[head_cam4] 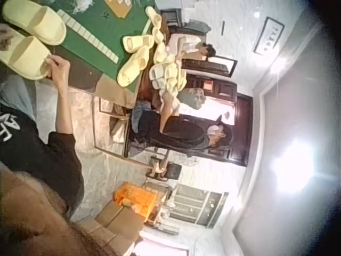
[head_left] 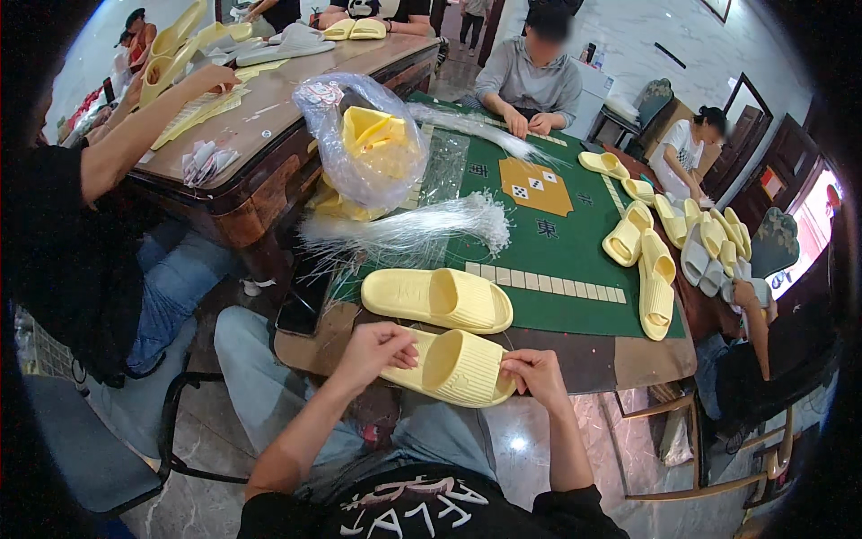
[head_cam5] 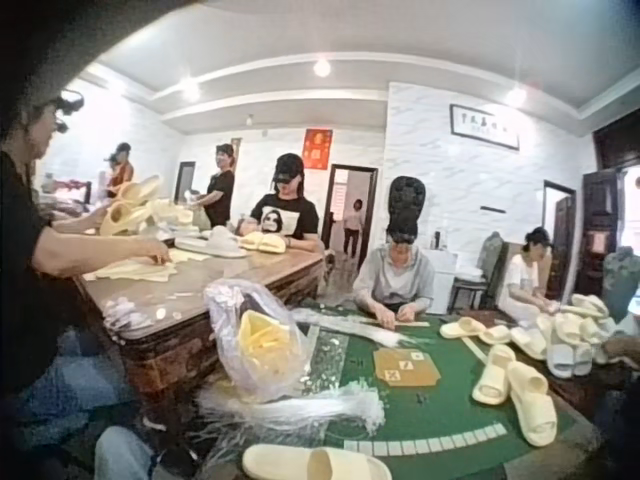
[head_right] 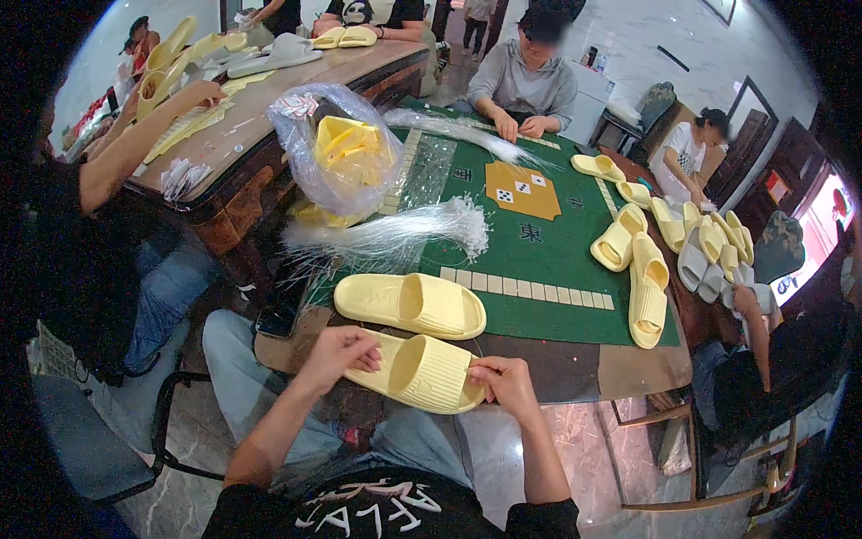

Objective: The person attaches pairs of slippers together by threading plastic fasteners through them by hand.

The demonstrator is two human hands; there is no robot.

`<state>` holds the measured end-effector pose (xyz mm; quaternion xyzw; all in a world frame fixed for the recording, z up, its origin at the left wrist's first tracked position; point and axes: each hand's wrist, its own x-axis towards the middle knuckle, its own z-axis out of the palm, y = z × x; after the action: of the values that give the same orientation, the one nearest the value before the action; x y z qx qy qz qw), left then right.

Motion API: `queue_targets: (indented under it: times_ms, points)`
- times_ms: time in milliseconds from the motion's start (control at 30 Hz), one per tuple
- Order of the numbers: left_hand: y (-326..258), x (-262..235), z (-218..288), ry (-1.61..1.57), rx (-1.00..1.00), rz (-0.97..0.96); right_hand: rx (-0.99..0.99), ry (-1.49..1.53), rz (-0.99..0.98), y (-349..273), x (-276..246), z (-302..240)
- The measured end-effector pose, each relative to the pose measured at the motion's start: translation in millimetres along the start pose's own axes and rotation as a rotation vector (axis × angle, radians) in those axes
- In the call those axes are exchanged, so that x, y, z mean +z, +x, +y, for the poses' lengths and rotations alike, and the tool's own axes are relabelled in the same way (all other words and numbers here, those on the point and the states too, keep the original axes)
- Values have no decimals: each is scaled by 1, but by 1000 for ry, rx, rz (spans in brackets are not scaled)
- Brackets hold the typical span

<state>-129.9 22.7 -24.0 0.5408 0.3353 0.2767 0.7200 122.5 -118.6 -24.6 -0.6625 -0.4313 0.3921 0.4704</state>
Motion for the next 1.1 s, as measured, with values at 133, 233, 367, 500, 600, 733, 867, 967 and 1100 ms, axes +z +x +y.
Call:
queue_targets:
  times_ms: [133, 233, 367, 500, 600, 733, 867, 967, 1100]
  points:
    - [9, 22, -14, 49, -40, -203, -10, -80, 62, -1, 3, 0]
    - [20, 41, -22, 127, -27, -214, -56, -133, 48, -2, 3, -2]
    - [37, 53, -32, 79, -35, -282, -162, -314, -57, -5, 2, -12]
    - [48, 61, -47, 138, 57, -244, -183, -386, -69, -5, 6, -13]
    - [40, 69, -41, 92, 17, -244, -310, -456, 22, -4, 10, -3]
    - [35, 66, -36, 70, -28, -273, -261, -419, 49, -2, 12, -4]
    - [27, 53, -20, 580, 197, -194, -258, -391, 85, -2, 2, -4]
    - [10, 58, 11, 1078, 432, 58, -319, -362, 182, -7, 1, -12]
    - [11, 79, 26, 861, 929, 241, -468, -404, 289, -7, 9, -16]
